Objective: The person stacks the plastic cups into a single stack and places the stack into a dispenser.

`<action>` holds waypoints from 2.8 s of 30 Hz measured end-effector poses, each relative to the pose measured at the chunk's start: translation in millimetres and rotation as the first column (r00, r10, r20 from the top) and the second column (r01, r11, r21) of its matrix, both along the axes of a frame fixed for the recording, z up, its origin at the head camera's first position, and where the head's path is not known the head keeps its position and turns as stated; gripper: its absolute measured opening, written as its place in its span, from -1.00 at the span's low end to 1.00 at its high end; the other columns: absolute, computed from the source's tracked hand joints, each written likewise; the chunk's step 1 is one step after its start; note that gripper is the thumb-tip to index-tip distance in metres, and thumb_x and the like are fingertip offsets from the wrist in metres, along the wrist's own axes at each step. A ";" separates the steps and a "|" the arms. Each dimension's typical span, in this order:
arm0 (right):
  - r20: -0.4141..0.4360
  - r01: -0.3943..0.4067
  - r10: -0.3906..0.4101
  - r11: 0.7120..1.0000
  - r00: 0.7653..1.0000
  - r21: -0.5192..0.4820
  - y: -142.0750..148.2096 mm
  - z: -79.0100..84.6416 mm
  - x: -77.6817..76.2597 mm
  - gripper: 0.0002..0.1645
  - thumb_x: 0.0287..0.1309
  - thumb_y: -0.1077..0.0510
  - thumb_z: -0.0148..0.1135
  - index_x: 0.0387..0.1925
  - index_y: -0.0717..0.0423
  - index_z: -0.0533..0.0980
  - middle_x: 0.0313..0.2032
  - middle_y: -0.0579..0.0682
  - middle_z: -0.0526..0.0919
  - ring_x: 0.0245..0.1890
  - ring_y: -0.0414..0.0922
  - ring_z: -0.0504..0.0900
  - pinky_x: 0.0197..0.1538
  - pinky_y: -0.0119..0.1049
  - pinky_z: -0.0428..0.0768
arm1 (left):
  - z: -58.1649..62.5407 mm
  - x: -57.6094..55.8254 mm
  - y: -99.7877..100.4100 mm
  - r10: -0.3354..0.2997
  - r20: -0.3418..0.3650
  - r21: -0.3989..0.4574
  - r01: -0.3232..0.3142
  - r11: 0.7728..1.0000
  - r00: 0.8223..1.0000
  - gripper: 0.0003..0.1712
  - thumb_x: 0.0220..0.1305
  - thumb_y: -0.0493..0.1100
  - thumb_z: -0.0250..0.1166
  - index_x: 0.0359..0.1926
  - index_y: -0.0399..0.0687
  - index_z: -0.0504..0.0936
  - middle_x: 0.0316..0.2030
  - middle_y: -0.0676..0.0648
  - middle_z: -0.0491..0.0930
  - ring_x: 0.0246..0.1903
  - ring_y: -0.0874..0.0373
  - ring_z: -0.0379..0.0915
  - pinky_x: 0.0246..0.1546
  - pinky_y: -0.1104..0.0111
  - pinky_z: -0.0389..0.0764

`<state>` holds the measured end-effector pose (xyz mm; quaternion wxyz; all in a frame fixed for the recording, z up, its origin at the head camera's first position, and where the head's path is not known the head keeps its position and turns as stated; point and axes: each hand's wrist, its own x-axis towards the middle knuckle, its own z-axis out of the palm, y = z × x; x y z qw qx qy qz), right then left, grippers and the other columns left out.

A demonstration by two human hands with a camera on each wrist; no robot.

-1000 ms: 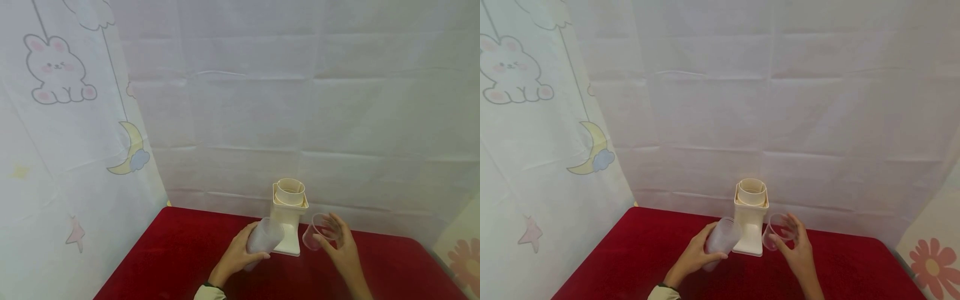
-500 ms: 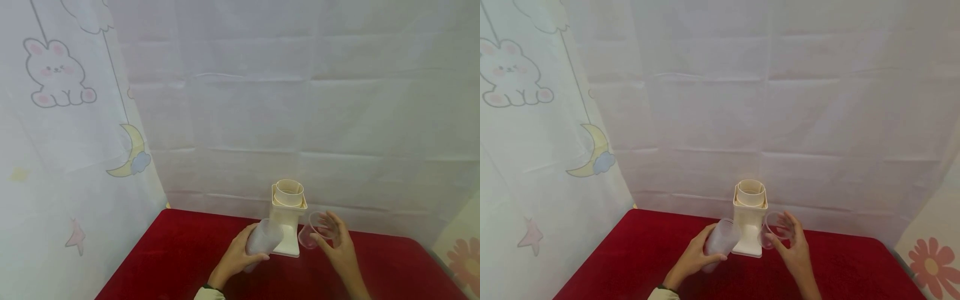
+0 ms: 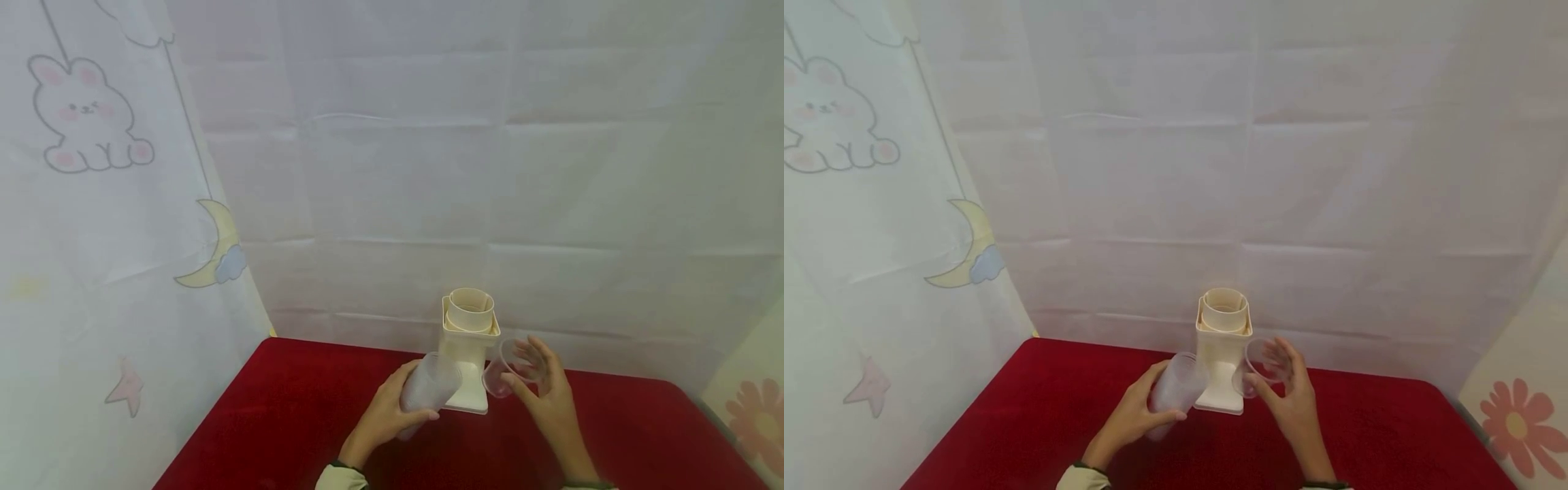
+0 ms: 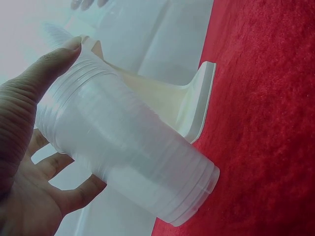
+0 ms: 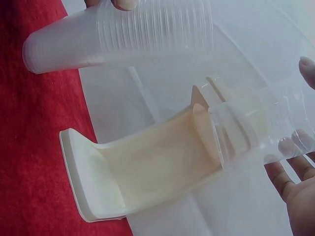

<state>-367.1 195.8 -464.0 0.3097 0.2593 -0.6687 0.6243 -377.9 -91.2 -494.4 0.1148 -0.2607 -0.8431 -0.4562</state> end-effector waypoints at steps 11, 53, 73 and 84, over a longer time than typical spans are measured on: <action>-0.095 -0.113 0.106 0.991 0.990 -0.072 -3.5 6.9 0.2 -0.07 -0.05 0.75 0.19 0.39 0.47 0.13 0.22 0.17 0.47 0.21 -0.12 0.48 0.12 -0.46 0.51 | 0.2 0.6 -0.3 0.004 0.017 -0.003 -0.004 1.000 1.000 0.01 0.04 0.33 0.47 0.45 0.25 0.25 0.27 0.09 0.44 0.10 0.15 0.44 0.05 0.13 0.54; -0.065 -0.123 0.121 0.992 0.990 -0.020 -13.4 27.9 3.8 -0.01 -0.01 0.70 0.22 0.44 0.40 0.07 0.27 0.10 0.45 0.25 -0.11 0.46 0.17 -0.44 0.48 | -0.8 2.1 2.6 0.010 -0.012 -0.028 -0.010 1.000 1.000 0.00 0.05 0.24 0.52 0.45 0.22 0.26 0.31 0.07 0.41 0.12 0.13 0.42 0.05 0.14 0.53; -0.027 -0.147 0.147 0.989 0.989 0.000 -27.1 33.8 10.0 0.00 -0.01 0.70 0.21 0.46 0.39 0.04 0.28 0.17 0.42 0.18 -0.14 0.52 0.14 -0.41 0.50 | 0.4 4.6 7.0 0.002 -0.009 -0.024 -0.003 1.000 1.000 -0.02 0.04 0.27 0.51 0.44 0.26 0.28 0.27 0.11 0.43 0.10 0.16 0.43 0.05 0.15 0.53; -0.054 -0.155 0.154 0.988 0.987 -0.001 -40.5 36.2 11.4 0.02 -0.07 0.71 0.24 0.44 0.42 0.06 0.24 0.03 0.46 0.18 -0.10 0.52 0.09 -0.37 0.56 | 3.9 5.5 7.8 -0.004 -0.007 -0.028 0.003 1.000 1.000 -0.03 0.04 0.23 0.52 0.43 0.26 0.27 0.26 0.10 0.45 0.09 0.16 0.44 0.04 0.14 0.53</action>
